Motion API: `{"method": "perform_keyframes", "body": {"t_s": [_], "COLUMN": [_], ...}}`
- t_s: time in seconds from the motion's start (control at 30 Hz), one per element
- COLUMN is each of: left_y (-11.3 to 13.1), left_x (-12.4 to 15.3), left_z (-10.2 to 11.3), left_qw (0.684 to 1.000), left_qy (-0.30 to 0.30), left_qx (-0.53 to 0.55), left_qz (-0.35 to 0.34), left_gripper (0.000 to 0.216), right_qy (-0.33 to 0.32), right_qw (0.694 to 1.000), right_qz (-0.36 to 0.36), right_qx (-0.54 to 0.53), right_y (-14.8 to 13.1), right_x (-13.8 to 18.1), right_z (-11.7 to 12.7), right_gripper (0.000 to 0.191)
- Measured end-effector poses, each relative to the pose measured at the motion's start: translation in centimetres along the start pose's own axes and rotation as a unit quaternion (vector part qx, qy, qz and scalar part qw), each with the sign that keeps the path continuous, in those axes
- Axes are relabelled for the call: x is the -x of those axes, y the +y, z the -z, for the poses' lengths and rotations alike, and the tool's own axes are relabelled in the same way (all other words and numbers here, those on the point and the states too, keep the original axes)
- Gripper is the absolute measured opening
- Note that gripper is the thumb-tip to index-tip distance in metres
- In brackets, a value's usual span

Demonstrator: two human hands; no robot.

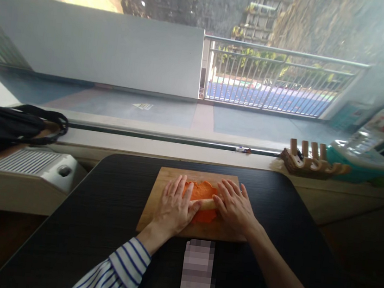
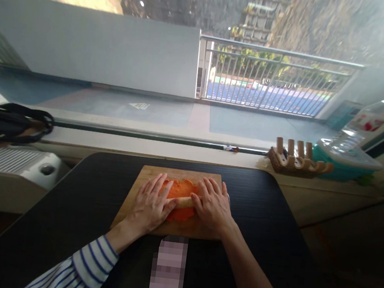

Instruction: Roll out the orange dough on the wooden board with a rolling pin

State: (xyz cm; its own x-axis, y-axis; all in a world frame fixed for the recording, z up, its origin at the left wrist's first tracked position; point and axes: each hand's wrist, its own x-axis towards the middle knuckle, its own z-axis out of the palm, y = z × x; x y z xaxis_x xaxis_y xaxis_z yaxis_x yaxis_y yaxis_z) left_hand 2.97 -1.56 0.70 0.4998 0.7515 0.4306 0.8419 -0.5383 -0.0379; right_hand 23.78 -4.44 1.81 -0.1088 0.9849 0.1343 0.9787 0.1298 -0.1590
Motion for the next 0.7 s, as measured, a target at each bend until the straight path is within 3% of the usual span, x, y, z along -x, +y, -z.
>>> {"method": "perform_keyframes", "body": {"t_s": [0.47,0.7], "left_y": [-1.3,-2.0], "left_x": [-2.7,-3.9], "left_z": [-0.3,-0.5], "left_qw": [0.998,0.992], "left_qy": [-0.057,-0.099], "left_qx": [0.018,0.038], "left_qz": [0.035,0.062], "left_gripper": [0.068,0.074], "right_qy": [0.022,-0.001], "right_qw": [0.999,0.998], "right_qz": [-0.033,-0.062], "right_qx": [0.007,0.013], "right_y": [-0.2,-0.3], "right_x": [-2.8,-4.3], "right_z": [-0.2,-0.1], "right_gripper": [0.046,0.048]}}
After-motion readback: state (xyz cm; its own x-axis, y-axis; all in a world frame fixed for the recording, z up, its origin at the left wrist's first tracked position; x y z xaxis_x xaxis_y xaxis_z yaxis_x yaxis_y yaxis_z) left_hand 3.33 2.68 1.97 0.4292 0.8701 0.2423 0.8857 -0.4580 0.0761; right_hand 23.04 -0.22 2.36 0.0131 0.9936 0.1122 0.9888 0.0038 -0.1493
